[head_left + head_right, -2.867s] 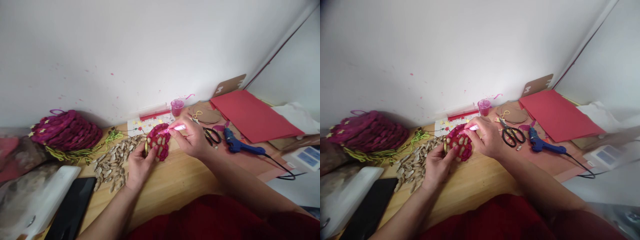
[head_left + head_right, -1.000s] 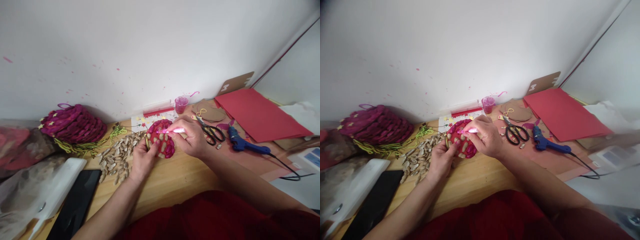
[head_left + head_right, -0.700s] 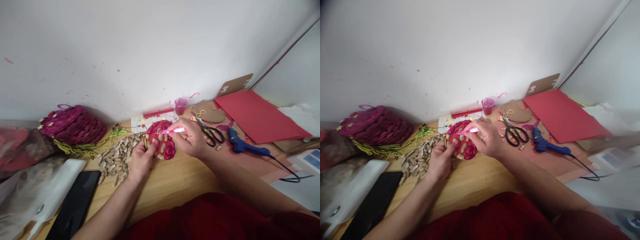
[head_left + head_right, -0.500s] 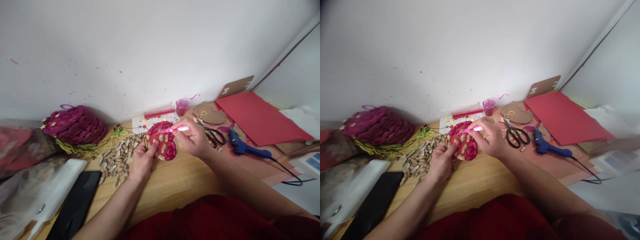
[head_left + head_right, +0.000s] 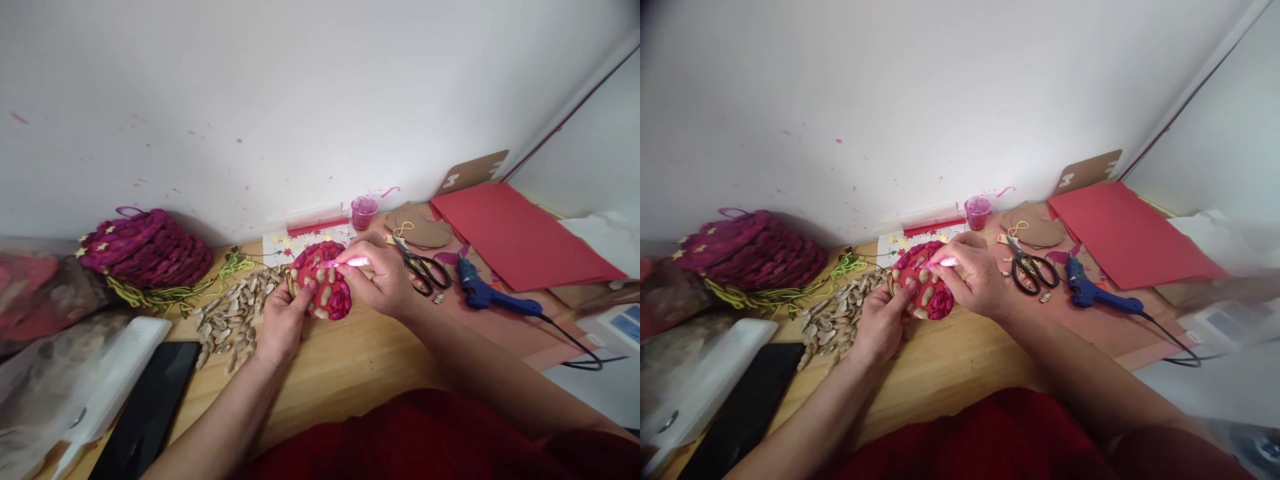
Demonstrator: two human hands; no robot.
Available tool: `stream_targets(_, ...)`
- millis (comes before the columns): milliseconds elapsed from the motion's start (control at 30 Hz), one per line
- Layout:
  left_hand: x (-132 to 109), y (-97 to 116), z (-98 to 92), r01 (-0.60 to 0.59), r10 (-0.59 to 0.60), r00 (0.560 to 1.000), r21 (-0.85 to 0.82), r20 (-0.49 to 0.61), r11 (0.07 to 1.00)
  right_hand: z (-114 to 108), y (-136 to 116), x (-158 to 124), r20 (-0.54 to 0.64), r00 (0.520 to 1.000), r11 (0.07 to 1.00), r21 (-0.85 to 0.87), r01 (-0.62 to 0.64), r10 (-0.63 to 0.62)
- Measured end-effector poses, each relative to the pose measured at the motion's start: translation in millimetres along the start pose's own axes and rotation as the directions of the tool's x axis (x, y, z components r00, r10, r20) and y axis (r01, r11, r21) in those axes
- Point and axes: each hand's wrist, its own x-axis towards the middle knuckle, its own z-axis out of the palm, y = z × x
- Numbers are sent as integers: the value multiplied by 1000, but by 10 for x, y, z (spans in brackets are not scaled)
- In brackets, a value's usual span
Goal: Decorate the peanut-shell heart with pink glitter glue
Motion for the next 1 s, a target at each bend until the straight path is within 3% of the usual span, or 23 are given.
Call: stream_targets(1000, 15, 16, 9, 57, -56, 998, -69, 11, 996, -7, 48, -2, -16, 1000, 1000, -12, -17, 17)
